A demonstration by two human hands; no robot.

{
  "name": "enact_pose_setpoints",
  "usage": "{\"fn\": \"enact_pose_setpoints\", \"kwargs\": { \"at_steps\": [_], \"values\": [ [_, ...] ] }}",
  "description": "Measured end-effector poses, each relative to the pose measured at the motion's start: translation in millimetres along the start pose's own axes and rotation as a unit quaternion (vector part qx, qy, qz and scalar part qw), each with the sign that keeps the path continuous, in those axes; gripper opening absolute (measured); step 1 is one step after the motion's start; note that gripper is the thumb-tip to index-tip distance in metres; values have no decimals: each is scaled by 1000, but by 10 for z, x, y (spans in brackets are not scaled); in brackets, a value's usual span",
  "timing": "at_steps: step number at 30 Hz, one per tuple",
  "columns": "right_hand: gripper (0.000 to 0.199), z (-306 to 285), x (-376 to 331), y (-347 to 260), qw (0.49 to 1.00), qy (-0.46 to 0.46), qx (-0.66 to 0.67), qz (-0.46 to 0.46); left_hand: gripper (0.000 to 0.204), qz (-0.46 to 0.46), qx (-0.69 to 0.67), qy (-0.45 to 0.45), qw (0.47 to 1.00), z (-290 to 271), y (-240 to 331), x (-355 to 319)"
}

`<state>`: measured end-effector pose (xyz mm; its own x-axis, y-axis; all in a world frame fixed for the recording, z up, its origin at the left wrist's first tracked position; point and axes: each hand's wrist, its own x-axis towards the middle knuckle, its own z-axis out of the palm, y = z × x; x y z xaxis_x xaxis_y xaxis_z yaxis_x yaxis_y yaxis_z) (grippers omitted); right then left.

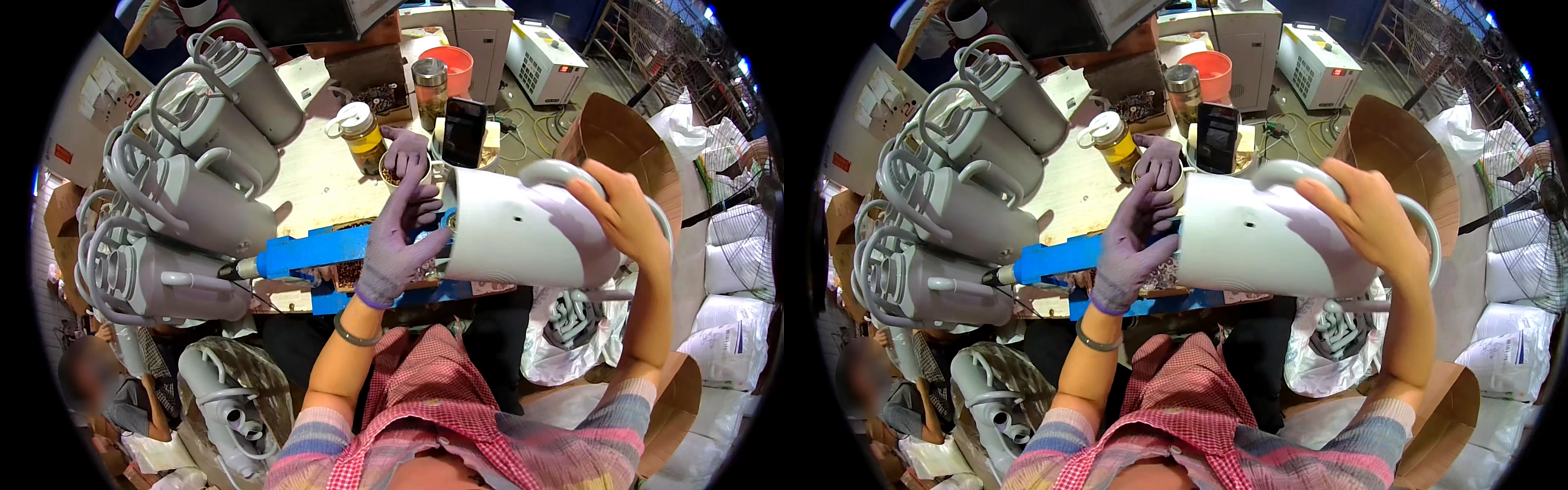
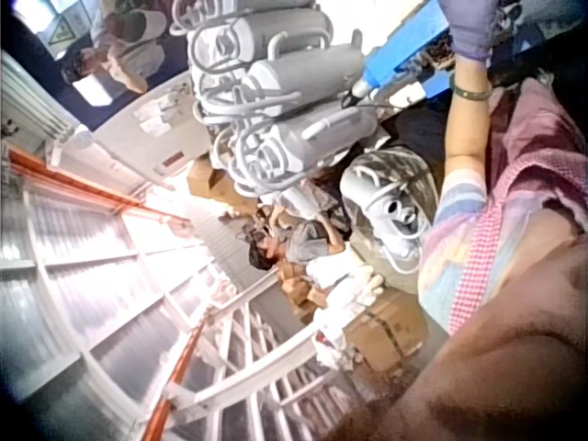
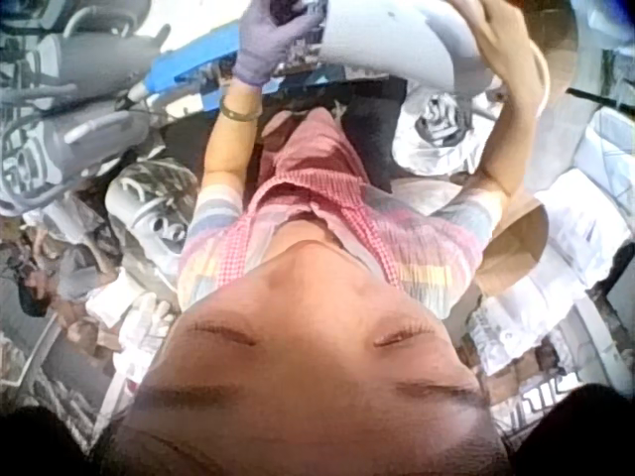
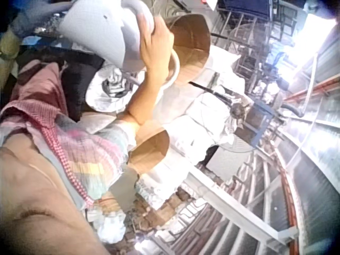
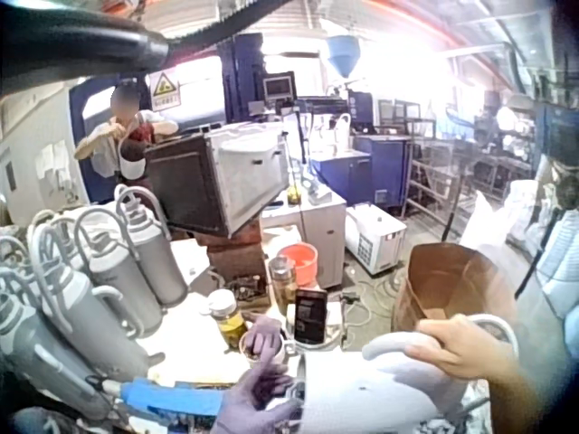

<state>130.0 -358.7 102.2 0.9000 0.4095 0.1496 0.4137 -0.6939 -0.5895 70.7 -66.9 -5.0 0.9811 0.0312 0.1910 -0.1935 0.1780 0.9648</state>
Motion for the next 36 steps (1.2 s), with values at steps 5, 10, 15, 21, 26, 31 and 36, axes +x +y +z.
{"fn": "enact_pose_setpoints", "kwargs": {
  "at_steps": [5,10,15,21,26,31,36],
  "values": [
    [48,195,427,-388,997,-55,-44,-19,36,-70,60,31,995,-182,103,-209],
    [41,372,503,-366,995,-65,-61,-36,42,-142,92,53,984,-27,-20,-207],
    [47,511,579,-425,993,-20,-95,-69,40,-100,132,42,985,-45,-106,-145],
    [50,577,582,-440,986,-32,-123,-110,41,-139,160,29,977,4,-40,-163],
    [51,630,555,-421,973,-49,-151,-167,38,-124,116,48,984,-16,-99,-167],
    [49,668,557,-374,961,-47,-182,-202,38,-136,146,18,980,-41,-12,-151],
    [45,708,493,-466,944,-35,-244,-218,38,-167,112,8,980,-30,1,-159]
  ]
}}
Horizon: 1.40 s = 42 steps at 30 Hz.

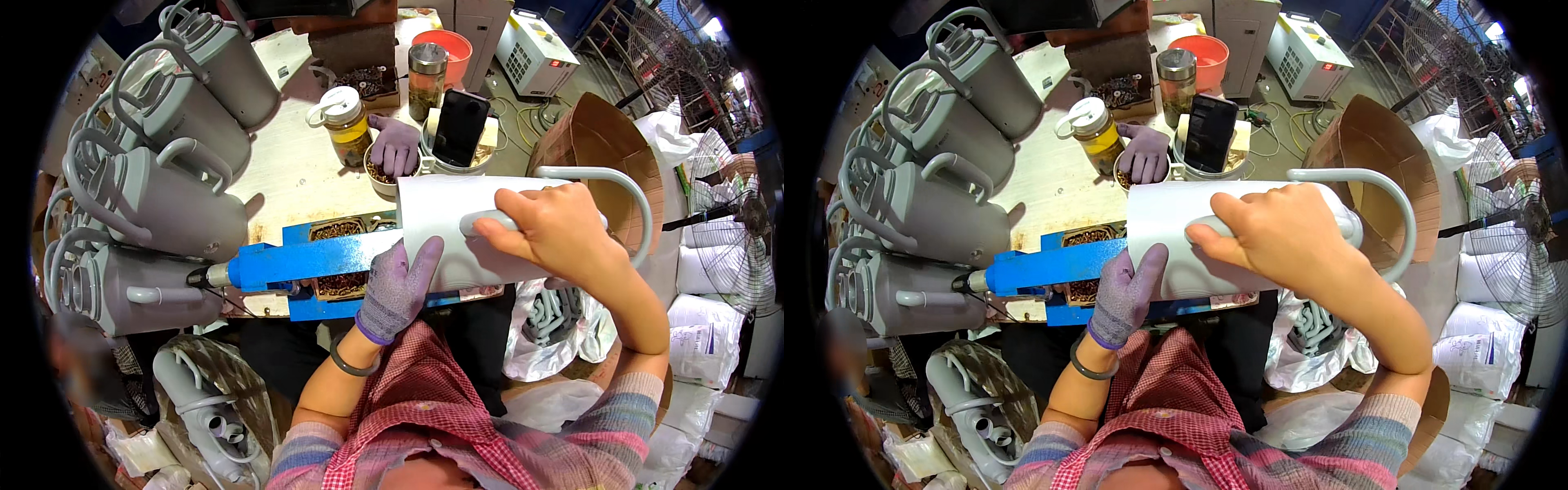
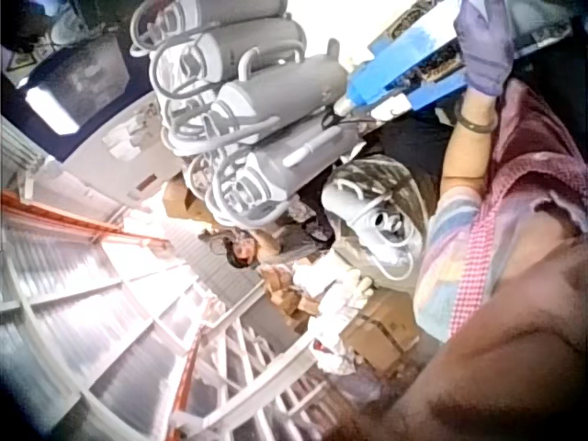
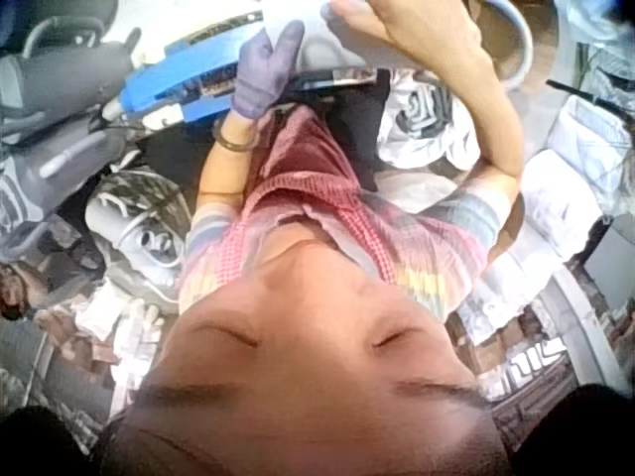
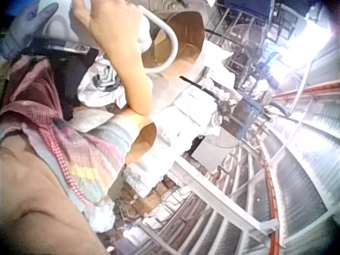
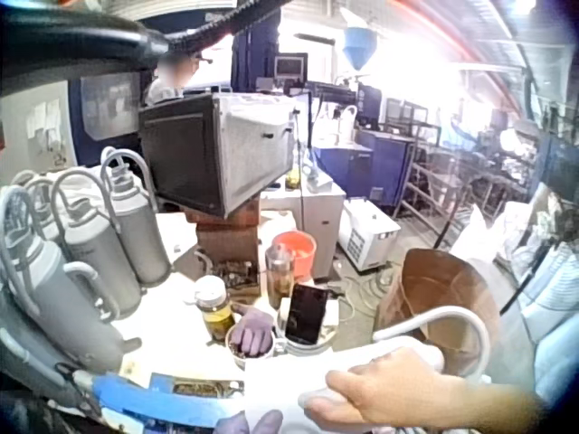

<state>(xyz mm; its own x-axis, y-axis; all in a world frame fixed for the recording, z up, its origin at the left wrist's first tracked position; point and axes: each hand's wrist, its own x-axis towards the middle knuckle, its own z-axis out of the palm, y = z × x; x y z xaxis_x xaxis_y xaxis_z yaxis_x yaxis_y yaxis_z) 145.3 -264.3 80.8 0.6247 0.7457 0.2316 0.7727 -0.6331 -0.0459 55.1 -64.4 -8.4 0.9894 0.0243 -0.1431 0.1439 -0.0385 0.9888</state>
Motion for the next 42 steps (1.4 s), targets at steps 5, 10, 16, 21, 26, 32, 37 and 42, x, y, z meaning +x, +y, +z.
{"fn": "enact_pose_setpoints", "kwargs": {
  "at_steps": [5,10,16,21,26,32,37,42],
  "values": [
    [44,1,21,8,1000,-21,12,6,38,28,7,33,999,50,-36,8],
    [45,-61,27,68,987,-10,132,92,31,31,-52,23,998,34,40,9],
    [45,-36,75,71,993,-44,90,61,26,72,-50,16,996,19,-63,45],
    [44,-62,77,44,998,-28,62,-1,27,343,412,74,841,-61,-370,58],
    [38,-47,35,85,996,-35,87,-11,34,40,9,10,999,1,10,38],
    [43,-71,93,-38,998,-39,-12,-50,41,41,-39,-5,998,-41,-45,49],
    [45,-58,95,-59,998,-57,-21,-18,41,7,-112,-4,994,-8,-25,43],
    [45,-80,145,-93,998,-65,-24,8,39,5,-60,-6,998,6,-131,62]
  ]
}}
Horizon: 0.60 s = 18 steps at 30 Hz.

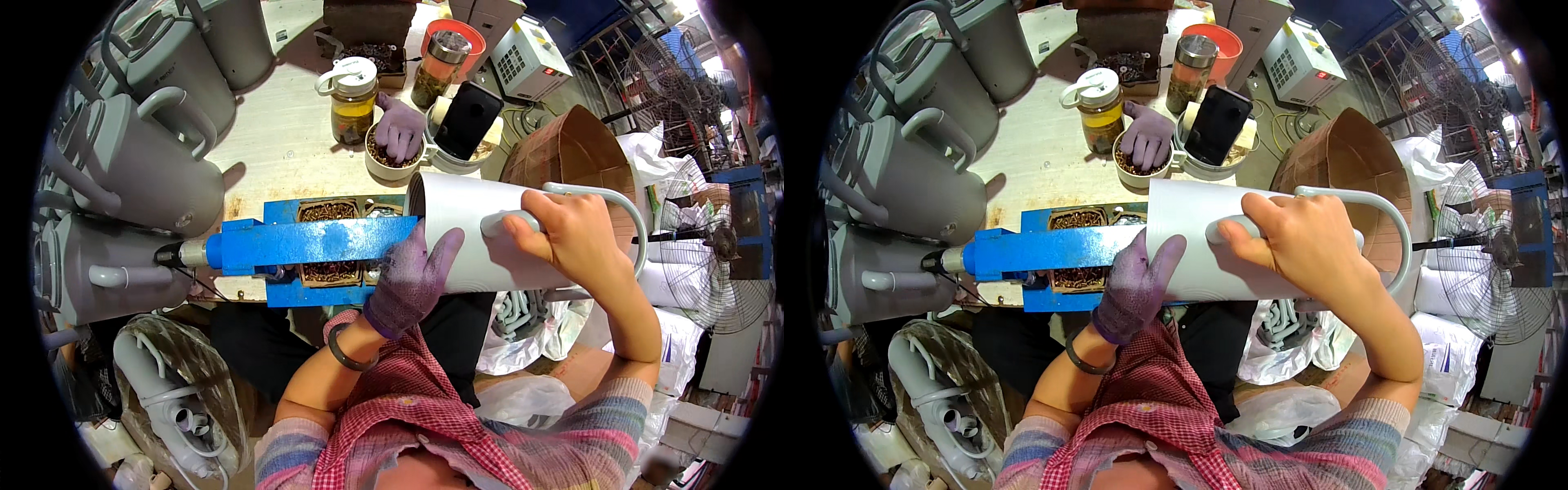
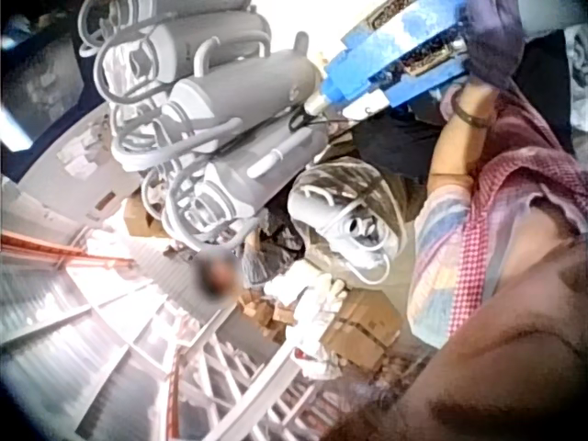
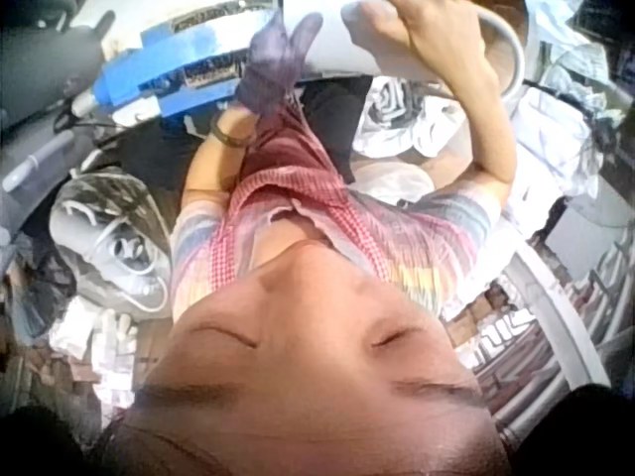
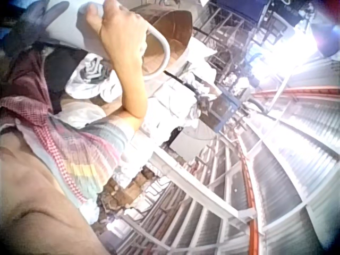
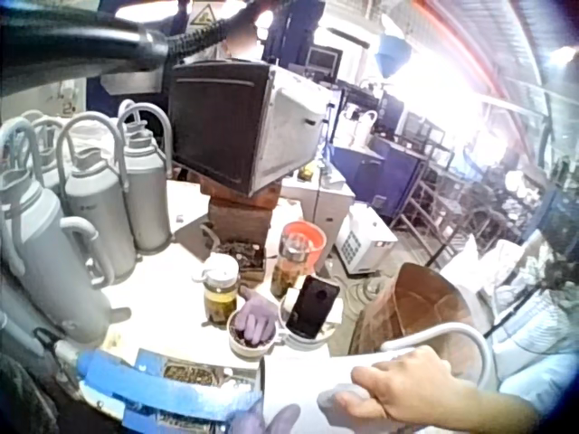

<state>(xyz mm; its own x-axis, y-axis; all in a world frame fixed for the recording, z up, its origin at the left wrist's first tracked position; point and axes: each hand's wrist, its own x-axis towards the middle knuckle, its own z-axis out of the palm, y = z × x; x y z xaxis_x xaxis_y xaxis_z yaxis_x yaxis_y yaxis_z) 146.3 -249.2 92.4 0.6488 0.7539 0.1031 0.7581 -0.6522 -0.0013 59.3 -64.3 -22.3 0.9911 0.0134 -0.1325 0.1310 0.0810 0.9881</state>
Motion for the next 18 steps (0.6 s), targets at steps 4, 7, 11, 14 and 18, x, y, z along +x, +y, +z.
{"fn": "enact_pose_setpoints", "kwargs": {
  "at_steps": [4,7,11,14,18],
  "values": [
    [42,-2,-30,-27,999,-24,11,27,38,46,7,-2,999,-14,48,-35],
    [44,-5,-45,-44,999,-30,7,42,39,31,-37,-5,999,0,130,-53],
    [46,-7,-45,-105,996,-43,-18,72,38,19,-71,-11,997,-3,142,-47],
    [46,44,-17,-118,997,-8,-22,68,39,20,-48,0,999,-6,-17,-32],
    [54,140,4,-78,994,81,-16,69,39,44,-40,1,998,79,-197,-78]
  ]
}}
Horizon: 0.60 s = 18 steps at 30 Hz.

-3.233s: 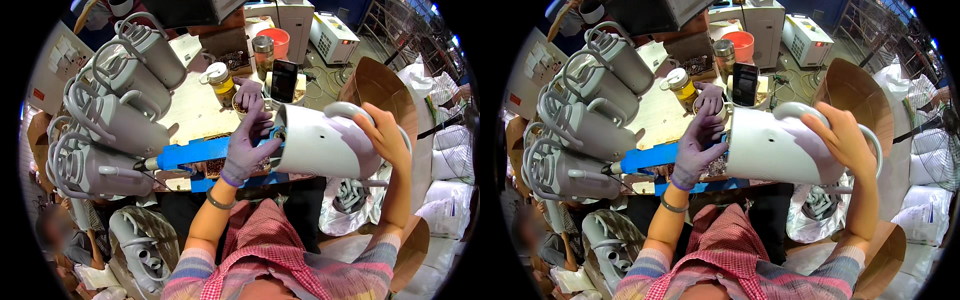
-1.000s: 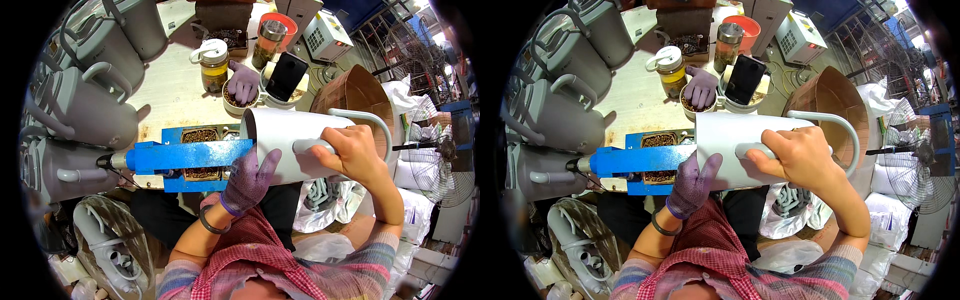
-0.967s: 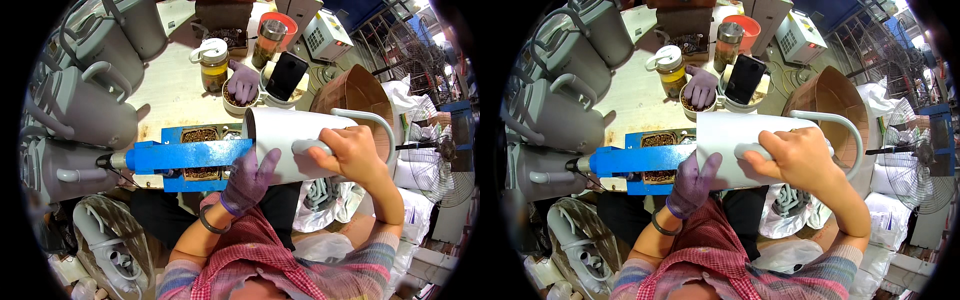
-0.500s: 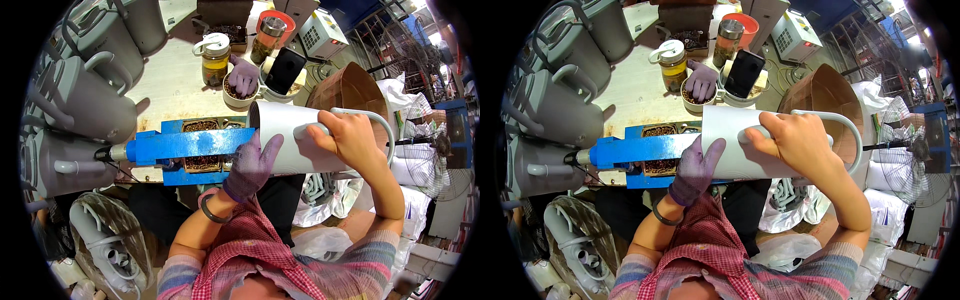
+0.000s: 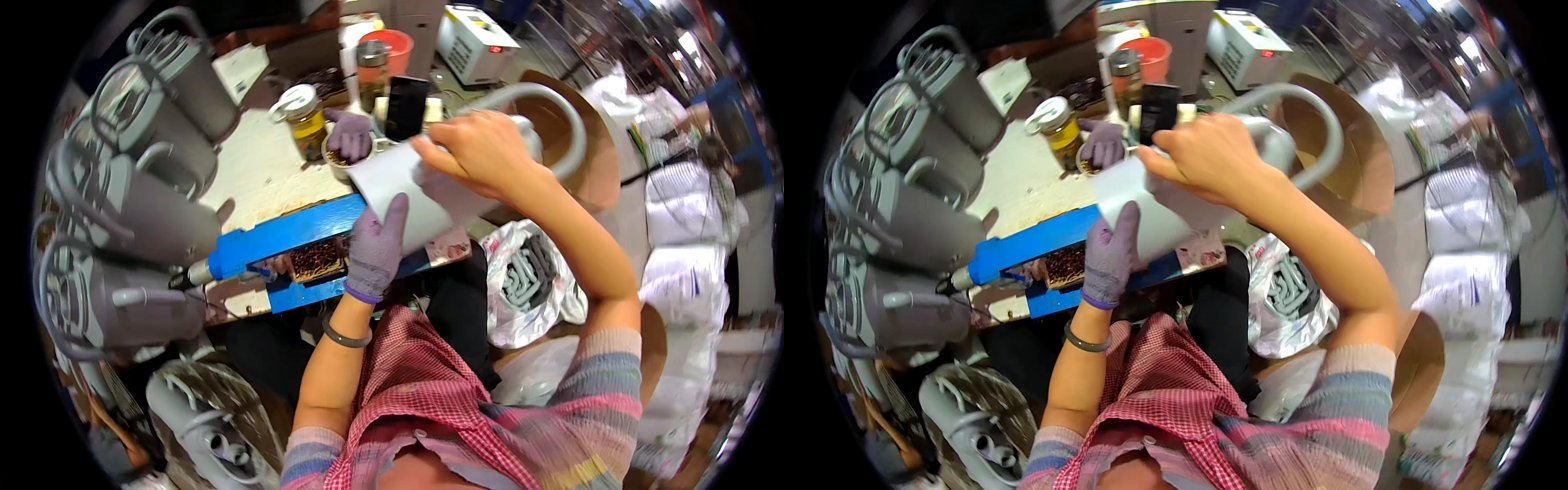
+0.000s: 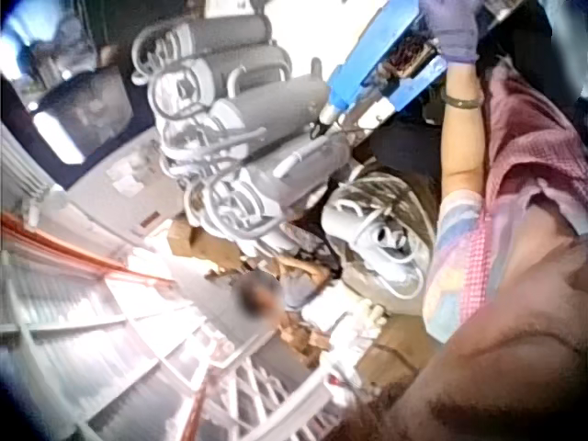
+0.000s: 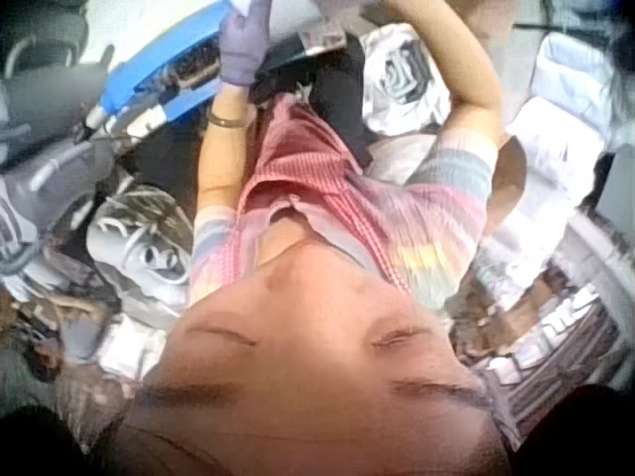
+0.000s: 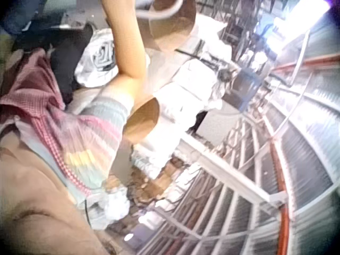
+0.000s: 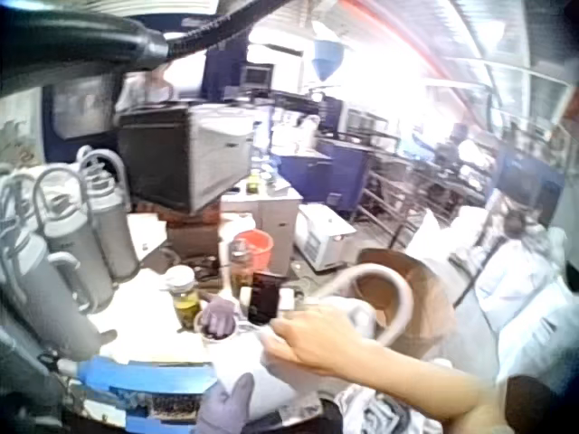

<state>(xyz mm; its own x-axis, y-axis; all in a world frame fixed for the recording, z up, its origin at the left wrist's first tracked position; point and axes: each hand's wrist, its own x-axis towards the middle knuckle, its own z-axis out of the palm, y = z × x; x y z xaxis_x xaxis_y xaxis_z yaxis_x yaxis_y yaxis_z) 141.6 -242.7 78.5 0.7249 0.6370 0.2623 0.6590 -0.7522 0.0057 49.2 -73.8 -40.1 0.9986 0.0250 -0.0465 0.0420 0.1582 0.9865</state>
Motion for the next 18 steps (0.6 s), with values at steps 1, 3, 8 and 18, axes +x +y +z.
{"fn": "enact_pose_setpoints", "kwargs": {
  "at_steps": [1,3,8,18],
  "values": [
    [59,-31,-3,-24,999,-16,17,36,40,-1,10,-4,1000,-5,8,-32],
    [59,89,-156,126,996,-18,63,65,48,-5,-69,-87,994,-102,192,-176],
    [44,145,-1426,678,943,73,170,276,60,27,22,-187,982,-336,38,-933],
    [41,31,-3086,227,641,253,715,113,43,-152,109,-326,926,159,-1445,-1373]
  ]
}}
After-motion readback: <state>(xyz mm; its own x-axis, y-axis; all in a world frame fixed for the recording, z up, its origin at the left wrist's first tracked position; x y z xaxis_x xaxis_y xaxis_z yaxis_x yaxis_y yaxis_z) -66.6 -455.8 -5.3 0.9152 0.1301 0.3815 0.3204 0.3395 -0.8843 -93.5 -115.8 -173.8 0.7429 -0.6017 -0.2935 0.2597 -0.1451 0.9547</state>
